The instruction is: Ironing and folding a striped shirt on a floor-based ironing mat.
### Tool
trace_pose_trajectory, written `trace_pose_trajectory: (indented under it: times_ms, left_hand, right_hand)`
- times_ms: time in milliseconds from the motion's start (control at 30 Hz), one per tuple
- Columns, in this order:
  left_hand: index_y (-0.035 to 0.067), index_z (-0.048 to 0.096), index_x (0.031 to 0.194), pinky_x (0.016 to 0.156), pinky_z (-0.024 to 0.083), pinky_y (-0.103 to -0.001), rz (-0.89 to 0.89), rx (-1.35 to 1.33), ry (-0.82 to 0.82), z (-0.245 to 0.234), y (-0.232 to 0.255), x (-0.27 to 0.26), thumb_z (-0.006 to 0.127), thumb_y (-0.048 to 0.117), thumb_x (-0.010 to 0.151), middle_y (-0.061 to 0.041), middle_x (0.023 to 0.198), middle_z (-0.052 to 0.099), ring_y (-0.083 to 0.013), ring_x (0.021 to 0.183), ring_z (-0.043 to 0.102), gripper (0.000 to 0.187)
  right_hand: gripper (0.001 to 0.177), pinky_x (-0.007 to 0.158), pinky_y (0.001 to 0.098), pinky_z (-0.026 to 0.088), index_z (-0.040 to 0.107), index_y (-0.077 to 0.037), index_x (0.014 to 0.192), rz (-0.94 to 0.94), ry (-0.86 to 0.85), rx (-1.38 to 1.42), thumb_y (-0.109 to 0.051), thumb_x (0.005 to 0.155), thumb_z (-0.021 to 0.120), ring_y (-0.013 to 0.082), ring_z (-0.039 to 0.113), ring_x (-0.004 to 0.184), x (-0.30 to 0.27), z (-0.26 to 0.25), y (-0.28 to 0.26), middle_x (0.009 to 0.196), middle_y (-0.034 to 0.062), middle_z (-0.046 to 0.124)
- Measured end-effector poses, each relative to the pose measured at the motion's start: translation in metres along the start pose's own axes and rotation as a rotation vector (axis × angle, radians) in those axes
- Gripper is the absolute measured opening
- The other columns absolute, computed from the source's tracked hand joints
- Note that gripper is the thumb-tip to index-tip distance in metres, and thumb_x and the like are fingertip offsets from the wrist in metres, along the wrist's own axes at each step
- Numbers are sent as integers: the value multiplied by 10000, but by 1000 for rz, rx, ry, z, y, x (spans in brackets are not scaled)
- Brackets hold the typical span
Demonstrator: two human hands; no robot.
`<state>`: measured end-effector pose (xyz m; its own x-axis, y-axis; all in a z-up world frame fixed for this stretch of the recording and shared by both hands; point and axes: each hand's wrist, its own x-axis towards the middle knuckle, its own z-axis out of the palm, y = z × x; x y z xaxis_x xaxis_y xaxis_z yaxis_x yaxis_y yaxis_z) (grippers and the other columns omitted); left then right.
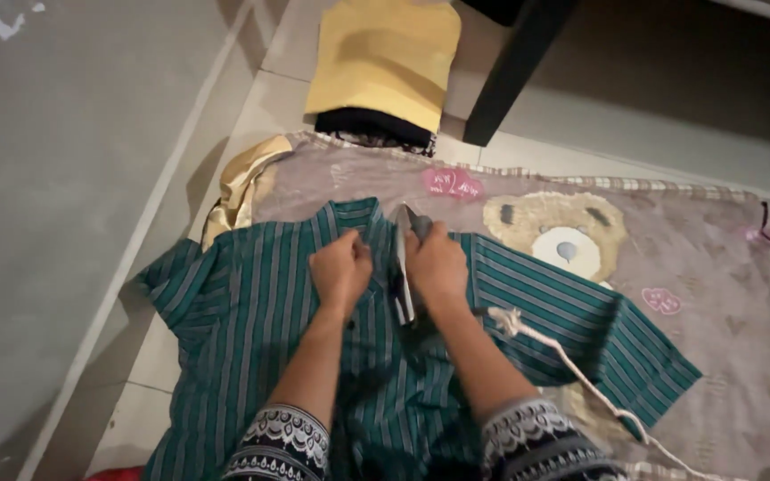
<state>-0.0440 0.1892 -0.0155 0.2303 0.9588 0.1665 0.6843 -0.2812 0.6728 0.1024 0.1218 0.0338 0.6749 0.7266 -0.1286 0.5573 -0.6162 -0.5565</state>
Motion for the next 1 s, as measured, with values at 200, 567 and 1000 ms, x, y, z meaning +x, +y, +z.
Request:
trace_pose_trajectory:
  times_ms: [200, 567, 1000]
  left_hand:
    - [99, 652, 814, 703, 513, -557, -26, 52, -8, 7, -10, 5, 718, 245, 854, -150, 742, 710, -414, 749, 681, 165]
    - [103, 657, 827, 653, 505, -519, -89, -46, 4, 15, -17, 8, 751, 253, 849, -135, 735, 709, -397, 748, 681, 179]
    - [111, 661, 819, 621, 515, -513, -50, -24, 26, 17, -22, 4, 773, 263, 844, -114, 727, 710, -386, 713, 688, 190]
  right_hand:
    - [487, 794, 558, 563, 538, -87, 1237, -323, -234, -349, -478, 951, 588, 465, 702, 916, 10, -68, 11, 986, 263, 710]
    - [522, 667, 435, 618, 584, -208, 1168, -505, -482, -628, -651, 891, 587, 292, 762, 767, -6, -127, 83, 932, 122, 757]
    - [493, 674, 435, 599, 661, -265, 1206, -698, -470, -387, -604, 856, 586, 293, 762, 755, -25, -109, 60, 940, 79, 778]
